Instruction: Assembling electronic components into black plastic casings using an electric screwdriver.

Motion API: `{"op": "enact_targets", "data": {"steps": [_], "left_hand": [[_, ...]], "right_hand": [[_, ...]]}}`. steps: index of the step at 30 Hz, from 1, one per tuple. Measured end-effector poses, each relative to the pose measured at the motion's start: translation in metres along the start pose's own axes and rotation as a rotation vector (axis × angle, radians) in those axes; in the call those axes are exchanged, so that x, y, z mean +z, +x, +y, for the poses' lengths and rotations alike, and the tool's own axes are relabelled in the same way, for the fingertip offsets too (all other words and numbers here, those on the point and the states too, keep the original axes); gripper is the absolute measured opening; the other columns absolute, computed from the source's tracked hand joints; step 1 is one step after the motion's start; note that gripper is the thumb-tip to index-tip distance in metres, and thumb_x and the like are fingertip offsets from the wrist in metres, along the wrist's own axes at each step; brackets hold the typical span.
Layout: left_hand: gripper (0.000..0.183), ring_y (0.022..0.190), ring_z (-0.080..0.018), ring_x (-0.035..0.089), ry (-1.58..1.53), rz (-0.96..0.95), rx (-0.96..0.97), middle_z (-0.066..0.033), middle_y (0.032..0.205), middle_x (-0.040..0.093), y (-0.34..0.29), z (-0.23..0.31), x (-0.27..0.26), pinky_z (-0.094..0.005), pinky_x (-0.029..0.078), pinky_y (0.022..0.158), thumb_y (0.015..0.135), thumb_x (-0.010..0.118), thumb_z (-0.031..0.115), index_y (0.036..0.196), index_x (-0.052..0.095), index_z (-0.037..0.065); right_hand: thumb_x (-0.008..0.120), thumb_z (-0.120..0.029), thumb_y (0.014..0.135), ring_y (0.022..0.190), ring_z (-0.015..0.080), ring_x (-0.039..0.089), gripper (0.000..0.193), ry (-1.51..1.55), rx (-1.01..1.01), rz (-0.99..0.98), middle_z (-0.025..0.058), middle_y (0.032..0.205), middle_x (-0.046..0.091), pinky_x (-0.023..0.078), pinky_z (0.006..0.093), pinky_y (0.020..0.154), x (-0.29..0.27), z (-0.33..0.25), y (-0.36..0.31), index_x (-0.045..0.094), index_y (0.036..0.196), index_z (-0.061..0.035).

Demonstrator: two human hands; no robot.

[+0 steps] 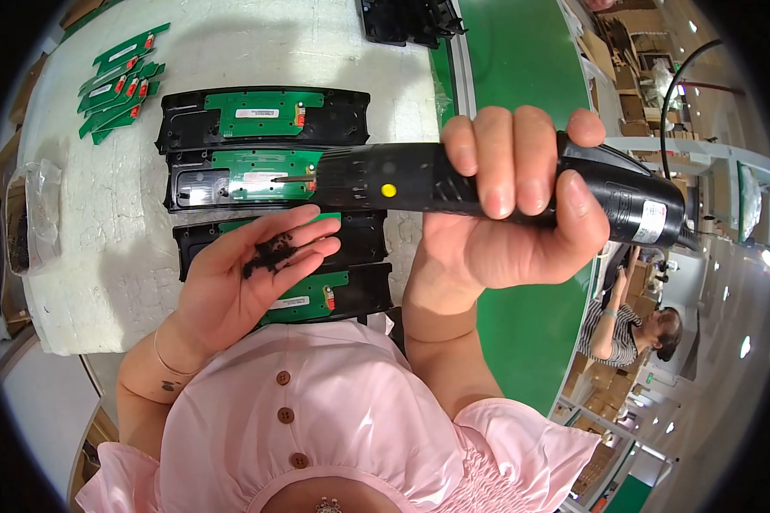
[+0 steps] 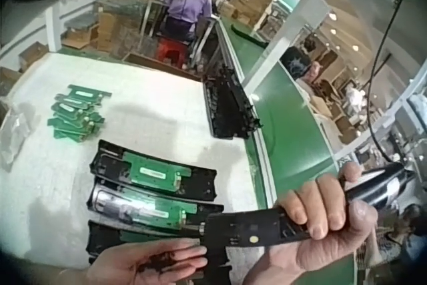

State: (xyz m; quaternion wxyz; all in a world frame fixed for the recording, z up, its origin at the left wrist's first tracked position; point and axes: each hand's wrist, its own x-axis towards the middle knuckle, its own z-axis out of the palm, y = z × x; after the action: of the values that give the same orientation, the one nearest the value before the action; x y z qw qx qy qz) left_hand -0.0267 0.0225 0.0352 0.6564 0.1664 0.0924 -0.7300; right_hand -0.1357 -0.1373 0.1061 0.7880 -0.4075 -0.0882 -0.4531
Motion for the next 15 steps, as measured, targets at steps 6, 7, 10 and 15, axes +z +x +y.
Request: {"op": "enact_targets", "data": {"steps": [6,7,10,15], "left_hand": [[0.034,0.100,-0.0279,0.053,0.090,-0.045,-0.005,-0.0212,0.108,0.051,0.001,0.005,-0.006,-0.0302,0.045,0.087,0.091,0.034,0.015,0.116,0.039,-0.007],[0.030,0.097,-0.0257,0.054,0.114,-0.075,0.003,-0.0194,0.105,0.053,0.003,0.005,-0.009,-0.0295,0.046,0.084,0.091,0.035,0.015,0.112,0.042,-0.006],[0.023,0.090,-0.0215,0.057,0.126,-0.092,0.036,-0.0160,0.099,0.056,0.004,0.007,-0.020,-0.0273,0.048,0.078,0.090,0.037,0.015,0.104,0.046,-0.002],[0.016,0.080,-0.0167,0.059,0.171,-0.103,0.050,-0.0118,0.090,0.059,0.004,0.010,-0.023,-0.0229,0.048,0.069,0.088,0.044,0.016,0.092,0.050,0.002]], "right_hand": [[0.051,-0.004,0.067,0.055,0.0091,0.043,0.025,0.009,0.032,0.041,-0.0035,0.058,0.042,0.036,0.0266,0.065,-0.004,-0.003,0.006,0.048,0.092,-0.0036],[0.048,-0.009,0.071,0.055,0.0095,0.042,0.024,-0.017,0.022,0.030,-0.0031,0.059,0.042,0.037,0.0278,0.064,-0.006,-0.003,0.005,0.049,0.095,-0.0066],[0.046,-0.015,0.075,0.055,0.0100,0.041,0.023,-0.051,0.056,0.038,-0.0027,0.060,0.043,0.037,0.0291,0.064,-0.010,0.009,0.009,0.050,0.097,-0.0097],[0.047,-0.014,0.075,0.055,0.0103,0.042,0.020,0.075,0.096,0.110,-0.0022,0.060,0.044,0.038,0.0290,0.064,-0.015,0.009,0.011,0.050,0.094,-0.0082]]}}
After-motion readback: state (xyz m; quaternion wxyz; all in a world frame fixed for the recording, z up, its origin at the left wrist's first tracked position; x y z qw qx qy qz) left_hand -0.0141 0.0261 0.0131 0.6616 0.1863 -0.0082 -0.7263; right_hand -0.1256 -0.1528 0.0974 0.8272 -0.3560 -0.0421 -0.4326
